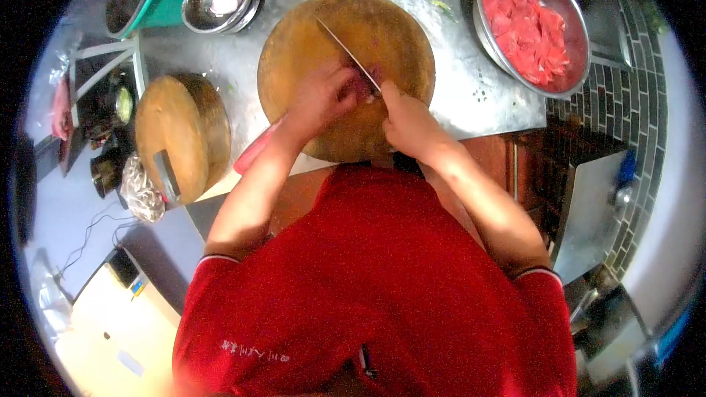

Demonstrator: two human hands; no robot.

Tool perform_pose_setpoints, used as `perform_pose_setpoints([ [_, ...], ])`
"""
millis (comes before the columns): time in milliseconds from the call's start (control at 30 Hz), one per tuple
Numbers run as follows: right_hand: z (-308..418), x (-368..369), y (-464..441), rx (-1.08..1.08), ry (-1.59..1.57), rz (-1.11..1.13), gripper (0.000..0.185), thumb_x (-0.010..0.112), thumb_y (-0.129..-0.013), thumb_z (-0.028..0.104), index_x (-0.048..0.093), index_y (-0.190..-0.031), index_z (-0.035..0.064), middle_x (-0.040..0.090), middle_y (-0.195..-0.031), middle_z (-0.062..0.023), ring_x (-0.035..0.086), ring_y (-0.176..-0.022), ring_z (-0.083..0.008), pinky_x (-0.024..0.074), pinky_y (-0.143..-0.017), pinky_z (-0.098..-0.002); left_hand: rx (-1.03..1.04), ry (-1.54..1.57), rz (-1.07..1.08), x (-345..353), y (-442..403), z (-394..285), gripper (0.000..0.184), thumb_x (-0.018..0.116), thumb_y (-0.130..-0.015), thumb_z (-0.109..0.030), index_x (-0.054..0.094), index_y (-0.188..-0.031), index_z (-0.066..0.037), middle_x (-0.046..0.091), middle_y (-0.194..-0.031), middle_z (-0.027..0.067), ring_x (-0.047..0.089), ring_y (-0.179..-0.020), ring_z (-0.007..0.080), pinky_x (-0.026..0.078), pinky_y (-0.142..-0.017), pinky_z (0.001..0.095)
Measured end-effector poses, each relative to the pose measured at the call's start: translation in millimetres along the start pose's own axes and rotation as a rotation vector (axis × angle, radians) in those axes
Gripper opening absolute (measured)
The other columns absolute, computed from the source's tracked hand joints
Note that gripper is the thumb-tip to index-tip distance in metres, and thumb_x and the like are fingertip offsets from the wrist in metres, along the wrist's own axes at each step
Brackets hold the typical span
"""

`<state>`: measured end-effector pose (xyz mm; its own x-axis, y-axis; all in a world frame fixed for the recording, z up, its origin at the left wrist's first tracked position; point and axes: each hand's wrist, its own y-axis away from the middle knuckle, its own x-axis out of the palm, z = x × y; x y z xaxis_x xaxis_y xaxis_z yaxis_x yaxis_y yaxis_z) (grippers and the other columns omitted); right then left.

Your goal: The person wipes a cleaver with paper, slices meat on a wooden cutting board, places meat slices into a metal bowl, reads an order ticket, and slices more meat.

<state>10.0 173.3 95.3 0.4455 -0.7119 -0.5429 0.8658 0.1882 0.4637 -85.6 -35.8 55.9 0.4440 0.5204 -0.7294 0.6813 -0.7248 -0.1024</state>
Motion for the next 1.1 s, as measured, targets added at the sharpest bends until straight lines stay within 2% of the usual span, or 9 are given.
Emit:
perform_pose_setpoints([
  [100,-8,2,1,-0.022,-0.027,-0.082,0.030,0.056,-0.088,0.000,0.040,-0.114,-0.0013,0.063,-0.096,-0.0352,0.063,-0.098,-0.0534,0.0461,-0.083,-0.0598,0.008,0.026,-0.005,5,4,5,0.032,0.076,-0.085,-0.017,0.068,-0.115,-0.009,0.066,-0.105,0.0172,0.064,-0.100,0.0391,0.053,-0.084,0.0490],
  [133,-4,0,4,0.002,-0.055,-0.073,0.040,0.057,-0.087,0.001,0.039,-0.123,-0.0005,0.063,-0.095,-0.0355,0.060,-0.095,-0.0569,0.0475,-0.080,-0.0586,0.019,-0.012,-0.050,3,1,3,0.030,0.075,-0.084,-0.016,0.068,-0.112,-0.009,0.065,-0.102,0.0159,0.064,-0.098,0.0382,0.053,-0.082,0.0486],
  [200,-6,2,5,-0.044,-0.048,-0.082,0.037,0.056,-0.088,0.001,0.040,-0.121,-0.0001,0.063,-0.095,-0.0360,0.060,-0.096,-0.0568,0.0468,-0.081,-0.0595,0.026,-0.077,-0.126,0,8,-7,0.028,0.075,-0.080,-0.013,0.068,-0.107,-0.008,0.064,-0.096,0.0133,0.064,-0.092,0.0363,0.053,-0.079,0.0478],
  [333,7,-2,13,-0.078,0.039,-0.089,0.026,0.053,-0.089,-0.002,0.041,-0.112,-0.0007,0.063,-0.092,-0.0348,0.062,-0.093,-0.0549,0.0469,-0.080,-0.0615,0.009,-0.085,-0.123,4,12,-3,0.027,0.076,-0.081,-0.016,0.069,-0.106,-0.009,0.064,-0.095,0.0129,0.063,-0.091,0.0362,0.052,-0.080,0.0479],
  [633,34,-42,93,0.094,0.062,0.057,0.028,0.054,-0.089,-0.001,0.039,-0.113,-0.0006,0.062,-0.094,-0.0359,0.062,-0.091,-0.0561,0.0462,-0.079,-0.0625,0.018,-0.104,-0.096,3,6,5,0.023,0.076,-0.081,-0.019,0.068,-0.101,-0.010,0.063,-0.091,0.0116,0.064,-0.089,0.0349,0.052,-0.078,0.0474],
  [733,1,-11,42,-0.037,0.024,-0.020,0.029,0.054,-0.089,0.000,0.039,-0.114,-0.0009,0.062,-0.093,-0.0353,0.062,-0.091,-0.0559,0.0469,-0.079,-0.0610,0.012,-0.096,-0.102,9,8,9,0.021,0.074,-0.080,-0.017,0.069,-0.100,-0.011,0.064,-0.092,0.0119,0.064,-0.090,0.0352,0.052,-0.078,0.0477],
  [800,4,5,-3,-0.056,-0.022,-0.027,0.030,0.055,-0.089,0.000,0.039,-0.115,-0.0013,0.062,-0.091,-0.0349,0.062,-0.090,-0.0560,0.0472,-0.078,-0.0594,-0.002,-0.073,-0.092,6,7,6,0.020,0.073,-0.080,-0.016,0.068,-0.099,-0.011,0.064,-0.092,0.0123,0.064,-0.090,0.0353,0.053,-0.078,0.0481],
  [867,0,-4,-8,-0.071,0.006,-0.050,0.029,0.055,-0.089,0.001,0.039,-0.114,-0.0013,0.062,-0.090,-0.0349,0.062,-0.090,-0.0558,0.0469,-0.079,-0.0594,-0.009,-0.050,-0.090,2,2,5,0.026,0.076,-0.080,-0.016,0.069,-0.104,-0.009,0.065,-0.093,0.0142,0.064,-0.090,0.0377,0.053,-0.078,0.0489],
  [1100,38,-44,83,0.064,0.044,0.039,0.029,0.054,-0.089,0.000,0.040,-0.114,-0.0014,0.062,-0.090,-0.0353,0.062,-0.093,-0.0562,0.0468,-0.079,-0.0594,0.001,-0.076,-0.098,3,8,3,0.028,0.076,-0.081,-0.016,0.069,-0.106,-0.007,0.066,-0.096,0.0151,0.064,-0.093,0.0391,0.053,-0.081,0.0491],
])
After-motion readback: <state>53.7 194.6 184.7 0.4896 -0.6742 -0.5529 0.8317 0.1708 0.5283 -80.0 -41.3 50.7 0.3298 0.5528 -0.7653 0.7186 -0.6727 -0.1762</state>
